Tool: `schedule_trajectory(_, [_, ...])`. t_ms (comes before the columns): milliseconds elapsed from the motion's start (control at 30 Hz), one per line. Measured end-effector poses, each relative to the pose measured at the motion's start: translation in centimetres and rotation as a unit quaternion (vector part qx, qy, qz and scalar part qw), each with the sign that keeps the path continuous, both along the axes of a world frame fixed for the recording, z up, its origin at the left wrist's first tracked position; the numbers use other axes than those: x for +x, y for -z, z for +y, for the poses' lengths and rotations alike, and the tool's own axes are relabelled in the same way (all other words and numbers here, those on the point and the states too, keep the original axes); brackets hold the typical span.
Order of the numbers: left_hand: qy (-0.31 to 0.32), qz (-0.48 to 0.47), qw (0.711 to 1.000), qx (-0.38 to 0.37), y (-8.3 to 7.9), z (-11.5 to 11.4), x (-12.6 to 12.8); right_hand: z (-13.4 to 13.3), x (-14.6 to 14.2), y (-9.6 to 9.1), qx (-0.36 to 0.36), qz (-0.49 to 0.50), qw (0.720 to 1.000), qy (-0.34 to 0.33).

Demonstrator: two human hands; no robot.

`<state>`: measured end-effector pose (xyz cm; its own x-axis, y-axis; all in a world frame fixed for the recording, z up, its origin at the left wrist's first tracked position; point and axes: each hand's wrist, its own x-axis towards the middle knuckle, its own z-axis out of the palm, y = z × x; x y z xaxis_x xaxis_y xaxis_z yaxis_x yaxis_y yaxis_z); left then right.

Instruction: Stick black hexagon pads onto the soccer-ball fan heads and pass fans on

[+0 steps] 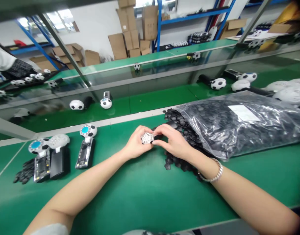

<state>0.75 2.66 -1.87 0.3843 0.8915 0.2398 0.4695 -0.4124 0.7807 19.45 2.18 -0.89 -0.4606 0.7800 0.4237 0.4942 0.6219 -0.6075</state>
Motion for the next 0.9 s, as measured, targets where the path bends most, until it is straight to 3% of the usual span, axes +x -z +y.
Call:
schedule_trajectory(100, [-0.080,0.021,0.995,0.059,-0.5,5.5,0.6,0.6,1.8,-0.2,0.069,-0.076,0.988,0.112])
schedule_trajectory(200, [-0.164,0.048,0.982,0.085,-0.7,12.5,1.0,1.2,3.4,0.4,0.089,-0.235,0.947,0.202])
schedule_trajectory(267, [-0.203,0.060,0.974,0.076,-0.5,16.2,0.9,1.4,3.9,0.8,0.071,-0.325,0.918,0.215])
schedule_trajectory(333, [-0.235,0.072,0.967,0.062,-0.2,18.5,0.1,1.5,4.1,1.2,0.041,-0.376,0.904,0.198])
schedule_trajectory(467, [-0.324,0.086,0.939,0.083,0.1,19.3,-3.6,1.5,3.8,1.0,-0.017,-0.399,0.898,0.185])
schedule_trajectory(600, [-0.504,0.136,0.850,0.070,0.5,19.2,-7.5,1.2,3.4,0.1,-0.050,-0.426,0.882,0.197])
schedule_trajectory(667, [-0.540,0.156,0.826,0.036,0.7,19.4,-8.7,1.0,3.3,-0.2,-0.056,-0.442,0.872,0.205])
schedule_trajectory(800, [-0.509,0.154,0.846,0.026,-0.3,19.3,-10.3,0.8,3.5,-0.4,-0.061,-0.441,0.872,0.204])
schedule_trajectory(900, [-0.462,0.162,0.870,0.054,-2.8,17.4,-11.0,0.9,3.8,-0.3,-0.059,-0.430,0.878,0.203])
